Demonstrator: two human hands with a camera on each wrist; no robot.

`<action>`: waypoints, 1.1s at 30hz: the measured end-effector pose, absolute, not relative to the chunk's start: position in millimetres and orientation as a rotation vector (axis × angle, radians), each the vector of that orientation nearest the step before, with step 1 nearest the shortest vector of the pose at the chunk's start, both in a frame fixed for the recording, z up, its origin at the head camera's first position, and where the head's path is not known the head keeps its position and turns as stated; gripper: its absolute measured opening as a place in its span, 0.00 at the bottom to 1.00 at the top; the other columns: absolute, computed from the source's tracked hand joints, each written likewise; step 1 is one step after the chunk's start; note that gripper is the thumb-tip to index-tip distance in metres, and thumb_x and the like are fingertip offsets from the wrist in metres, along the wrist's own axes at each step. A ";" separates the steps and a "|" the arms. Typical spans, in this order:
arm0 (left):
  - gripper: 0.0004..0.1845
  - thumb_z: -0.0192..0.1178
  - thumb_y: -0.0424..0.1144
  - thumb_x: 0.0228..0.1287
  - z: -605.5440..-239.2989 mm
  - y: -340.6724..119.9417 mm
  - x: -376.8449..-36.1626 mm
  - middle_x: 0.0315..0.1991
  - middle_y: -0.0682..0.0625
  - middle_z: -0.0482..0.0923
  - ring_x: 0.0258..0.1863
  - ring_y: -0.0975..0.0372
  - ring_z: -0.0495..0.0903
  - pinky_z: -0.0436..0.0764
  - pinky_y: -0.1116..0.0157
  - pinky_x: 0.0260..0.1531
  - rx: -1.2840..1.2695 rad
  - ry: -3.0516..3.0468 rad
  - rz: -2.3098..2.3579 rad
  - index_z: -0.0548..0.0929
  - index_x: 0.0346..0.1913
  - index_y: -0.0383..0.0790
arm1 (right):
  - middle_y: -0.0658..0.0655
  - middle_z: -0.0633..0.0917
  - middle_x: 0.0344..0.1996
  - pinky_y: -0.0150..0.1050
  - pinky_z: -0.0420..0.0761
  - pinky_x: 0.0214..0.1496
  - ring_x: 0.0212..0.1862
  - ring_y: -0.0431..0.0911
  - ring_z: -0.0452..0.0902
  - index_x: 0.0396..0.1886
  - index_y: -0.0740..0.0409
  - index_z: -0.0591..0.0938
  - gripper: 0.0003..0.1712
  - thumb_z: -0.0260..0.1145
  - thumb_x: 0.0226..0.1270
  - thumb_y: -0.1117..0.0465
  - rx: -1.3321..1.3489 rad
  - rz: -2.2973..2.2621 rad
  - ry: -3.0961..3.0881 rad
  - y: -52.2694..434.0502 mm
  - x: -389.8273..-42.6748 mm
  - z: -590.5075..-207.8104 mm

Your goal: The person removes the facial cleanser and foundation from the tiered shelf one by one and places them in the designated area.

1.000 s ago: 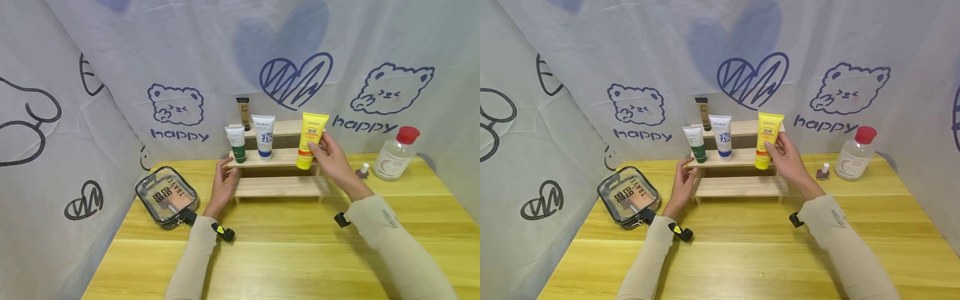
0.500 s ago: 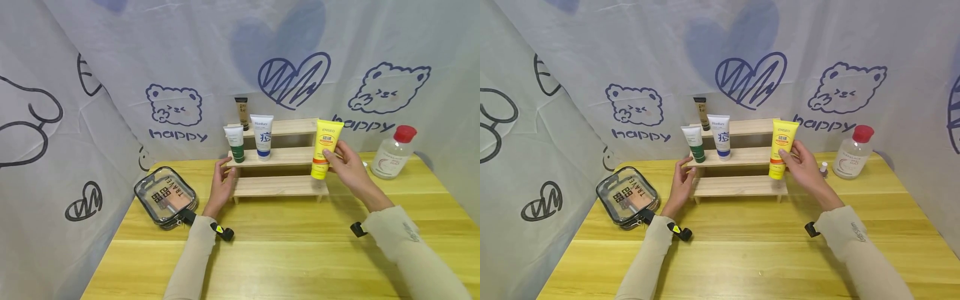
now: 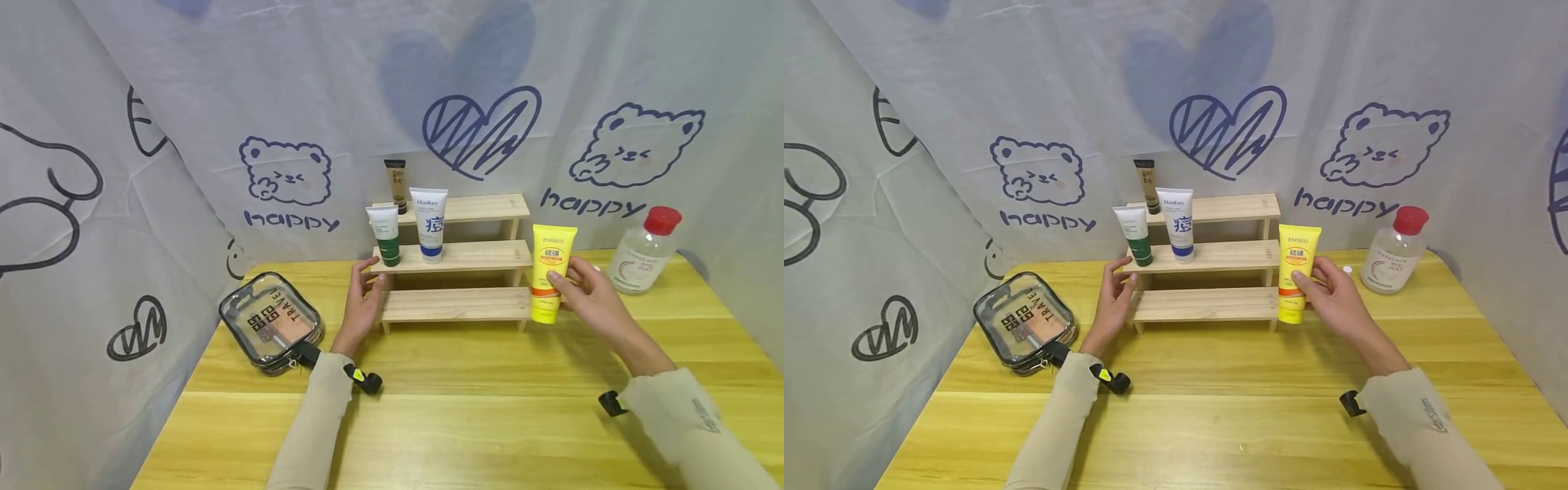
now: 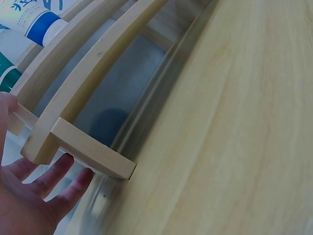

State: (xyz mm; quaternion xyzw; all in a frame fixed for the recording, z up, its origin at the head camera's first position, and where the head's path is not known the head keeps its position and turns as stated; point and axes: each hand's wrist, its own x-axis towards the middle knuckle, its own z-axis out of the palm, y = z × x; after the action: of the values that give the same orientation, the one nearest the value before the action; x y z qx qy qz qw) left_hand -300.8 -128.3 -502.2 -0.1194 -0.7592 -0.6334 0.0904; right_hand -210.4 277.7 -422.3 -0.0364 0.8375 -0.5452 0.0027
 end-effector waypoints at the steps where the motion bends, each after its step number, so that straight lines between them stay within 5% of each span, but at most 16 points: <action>1: 0.23 0.53 0.40 0.89 -502.2 -128.1 -300.6 0.77 0.40 0.74 0.71 0.41 0.78 0.76 0.41 0.72 -0.355 -2.254 -1.884 0.66 0.78 0.47 | 0.73 0.72 0.79 0.28 0.87 0.51 0.51 0.23 0.80 0.87 0.62 0.58 0.40 0.53 0.91 0.43 -0.112 -1.701 2.627 279.4 -209.6 -424.3; 8: 0.24 0.53 0.38 0.88 -503.2 -126.0 -300.3 0.75 0.35 0.75 0.70 0.39 0.78 0.75 0.39 0.72 -0.351 -2.237 -1.898 0.65 0.80 0.45 | 0.77 0.75 0.74 0.30 0.89 0.49 0.50 0.26 0.82 0.84 0.69 0.61 0.40 0.54 0.90 0.44 -0.083 -1.600 2.630 288.0 -204.2 -440.1; 12: 0.23 0.53 0.40 0.89 -502.7 -126.6 -300.6 0.72 0.35 0.77 0.69 0.41 0.79 0.76 0.40 0.71 -0.358 -2.245 -1.885 0.66 0.79 0.47 | 0.77 0.76 0.74 0.30 0.88 0.50 0.61 0.52 0.87 0.83 0.70 0.62 0.43 0.55 0.89 0.41 -0.052 -1.511 2.676 290.3 -201.9 -445.1; 16: 0.22 0.53 0.42 0.89 -501.9 -127.2 -301.1 0.71 0.35 0.78 0.69 0.42 0.80 0.77 0.41 0.71 -0.358 -2.257 -1.873 0.67 0.78 0.49 | 0.79 0.73 0.75 0.39 0.90 0.57 0.74 0.72 0.75 0.85 0.72 0.58 0.48 0.54 0.88 0.38 -0.023 -1.429 2.702 293.2 -200.1 -447.3; 20: 0.22 0.53 0.42 0.89 -501.5 -128.1 -301.6 0.72 0.36 0.78 0.69 0.41 0.80 0.77 0.41 0.71 -0.359 -2.259 -1.864 0.68 0.78 0.48 | 0.81 0.69 0.77 0.49 0.90 0.60 0.75 0.75 0.73 0.85 0.75 0.53 0.52 0.54 0.88 0.37 0.018 -1.394 2.681 295.9 -198.6 -450.8; 33: 0.22 0.54 0.40 0.88 -504.3 -130.0 -302.4 0.72 0.36 0.78 0.67 0.41 0.81 0.79 0.41 0.69 -0.379 -2.247 -1.859 0.68 0.77 0.46 | 0.82 0.69 0.77 0.43 0.92 0.52 0.72 0.73 0.77 0.85 0.73 0.54 0.50 0.55 0.88 0.37 0.066 -1.418 2.631 299.9 -195.7 -464.6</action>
State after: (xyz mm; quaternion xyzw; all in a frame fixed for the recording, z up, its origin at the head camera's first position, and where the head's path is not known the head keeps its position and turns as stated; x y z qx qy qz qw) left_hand -302.4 -130.0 -504.3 -0.1282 -0.7601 -0.6291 0.1002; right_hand -195.7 299.9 -464.6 0.0219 0.8775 -0.4731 0.0758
